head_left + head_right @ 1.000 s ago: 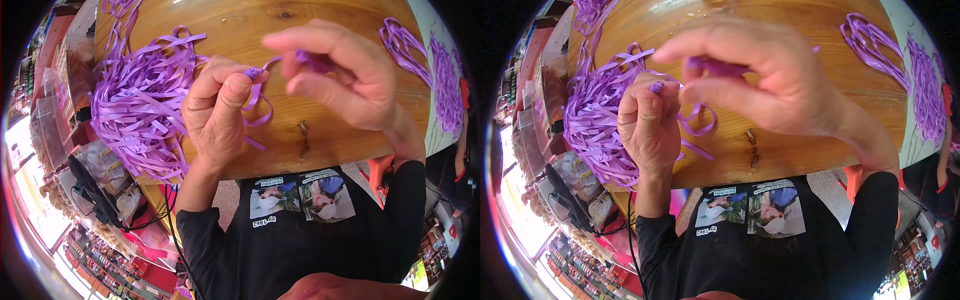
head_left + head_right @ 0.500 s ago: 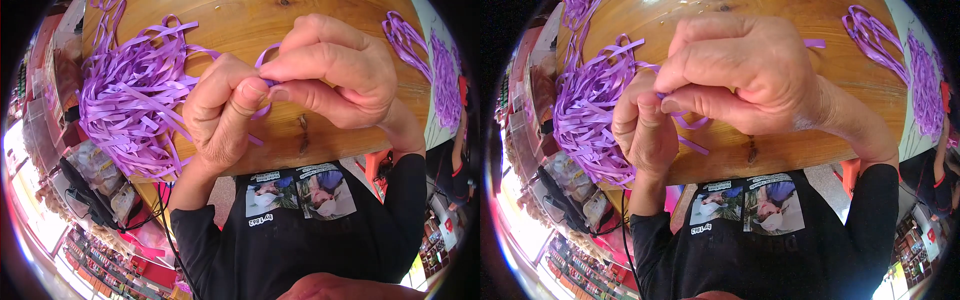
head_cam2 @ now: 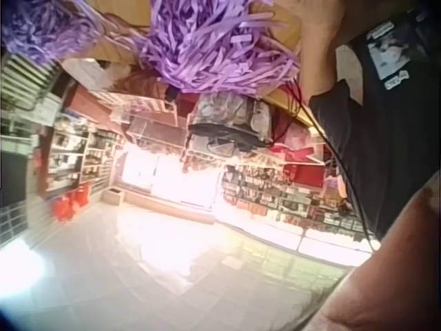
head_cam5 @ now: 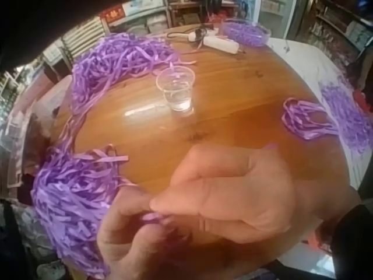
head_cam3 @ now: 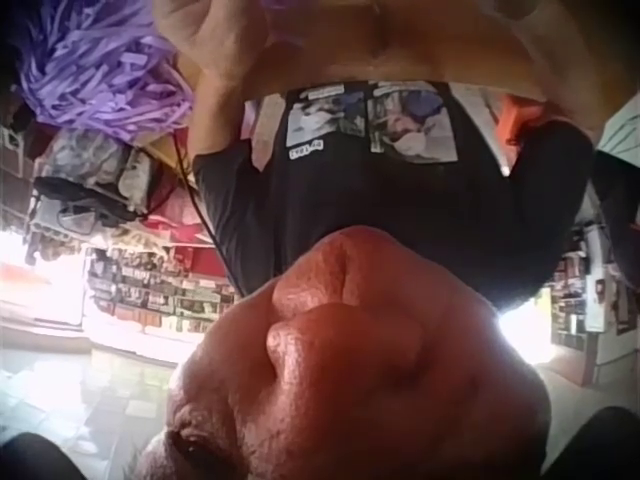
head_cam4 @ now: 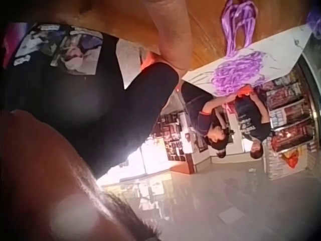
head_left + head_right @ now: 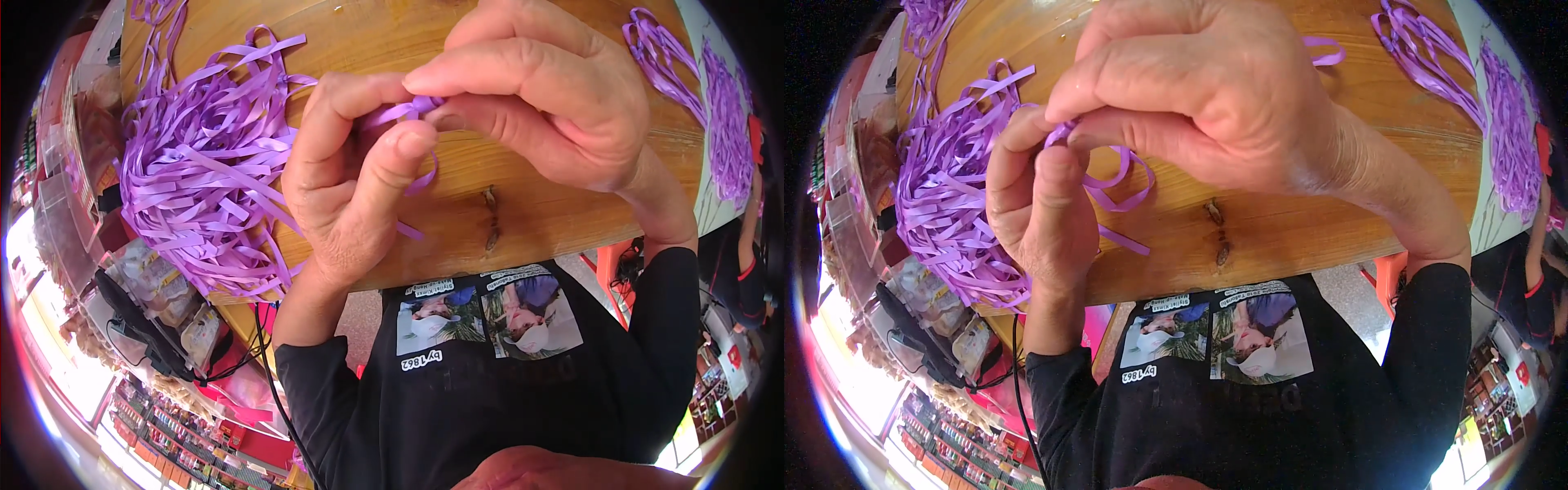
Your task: The person picks up a purple ribbon and threads it through a purple plastic bead by hand. They then tie a knot in the ribbon to secure the bead and place the finished piece onto a pile of ribbons.
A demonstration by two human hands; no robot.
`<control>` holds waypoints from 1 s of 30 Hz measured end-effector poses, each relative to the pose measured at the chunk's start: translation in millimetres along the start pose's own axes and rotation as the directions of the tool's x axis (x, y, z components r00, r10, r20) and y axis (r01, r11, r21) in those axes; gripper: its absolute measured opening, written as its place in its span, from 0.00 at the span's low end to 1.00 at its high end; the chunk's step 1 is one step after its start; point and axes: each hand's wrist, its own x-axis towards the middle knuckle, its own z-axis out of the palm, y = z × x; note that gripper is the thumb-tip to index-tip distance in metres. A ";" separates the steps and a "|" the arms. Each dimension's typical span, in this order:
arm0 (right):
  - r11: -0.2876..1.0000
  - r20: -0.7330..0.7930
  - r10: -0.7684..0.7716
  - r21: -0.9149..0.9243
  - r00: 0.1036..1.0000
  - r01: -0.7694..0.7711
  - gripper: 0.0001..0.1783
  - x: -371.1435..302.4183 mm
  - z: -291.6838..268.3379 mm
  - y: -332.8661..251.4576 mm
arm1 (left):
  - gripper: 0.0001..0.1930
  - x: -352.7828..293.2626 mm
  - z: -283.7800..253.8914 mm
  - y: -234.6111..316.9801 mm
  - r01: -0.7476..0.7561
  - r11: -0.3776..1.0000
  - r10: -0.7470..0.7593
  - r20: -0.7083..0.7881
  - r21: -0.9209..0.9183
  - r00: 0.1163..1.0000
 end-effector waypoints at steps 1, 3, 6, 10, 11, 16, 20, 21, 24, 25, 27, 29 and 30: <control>0.998 0.038 0.063 -0.021 0.997 -0.062 0.16 0.7 -6.3 -5.0 | 0.08 1.8 0.8 0.1 -0.001 1.000 0.001 0.010 -0.011 1.000; 0.984 0.120 0.176 -0.044 0.977 -0.172 0.19 2.3 -9.6 -8.0 | 0.08 2.0 -4.4 0.1 0.089 0.995 -0.088 0.015 -0.037 0.996; 0.987 -0.020 -0.130 0.092 0.991 0.132 0.24 -0.2 12.9 17.5 | 0.06 -1.1 -11.2 -1.3 0.102 0.994 -0.104 -0.046 -0.040 0.994; 0.997 0.034 -0.081 0.012 0.996 0.080 0.27 3.2 3.1 2.6 | 0.05 1.1 -11.3 0.2 0.125 0.992 -0.126 -0.062 -0.017 0.990; 0.959 0.029 0.243 0.146 0.970 -0.245 0.25 5.9 -2.0 -10.0 | 0.05 2.6 -9.2 0.9 0.116 0.993 -0.115 -0.064 0.004 0.991; 0.702 0.179 0.606 0.339 0.775 -0.627 0.19 12.1 -13.2 -5.5 | 0.06 -0.3 -13.1 0.9 0.083 0.995 -0.079 -0.077 0.058 0.994; 0.678 0.216 0.606 0.363 0.766 -0.639 0.16 10.6 -11.1 -0.2 | 0.06 0.8 -13.8 1.8 0.025 0.996 -0.020 -0.055 0.091 0.998; 0.728 0.184 0.561 0.355 0.807 -0.587 0.16 8.5 -7.7 1.1 | 0.07 1.3 -14.0 1.8 0.014 0.994 -0.010 -0.043 0.106 0.999; 0.852 0.097 0.403 0.324 0.910 -0.412 0.15 0.4 6.1 7.4 | 0.07 2.6 -16.2 -3.5 -0.086 0.982 0.090 -0.017 0.167 0.996; 0.883 0.075 0.342 0.316 0.937 -0.347 0.15 -1.3 12.0 10.5 | 0.07 0.9 -18.2 -3.9 -0.081 0.981 0.087 -0.027 0.174 0.996; 0.933 0.025 0.220 0.285 0.975 -0.217 0.14 -2.8 17.6 13.1 | 0.08 -0.5 -19.3 -4.3 -0.070 0.982 0.077 -0.033 0.177 0.997; 0.947 0.044 0.204 0.245 0.978 -0.209 0.14 -0.3 15.8 9.7 | 0.08 -0.5 -15.3 -3.6 -0.049 0.990 0.057 -0.057 0.130 0.997; 0.959 0.061 0.188 0.206 0.980 -0.196 0.14 0.6 15.2 8.5 | 0.08 -0.2 -13.6 -3.7 -0.031 0.996 0.038 -0.079 0.086 0.996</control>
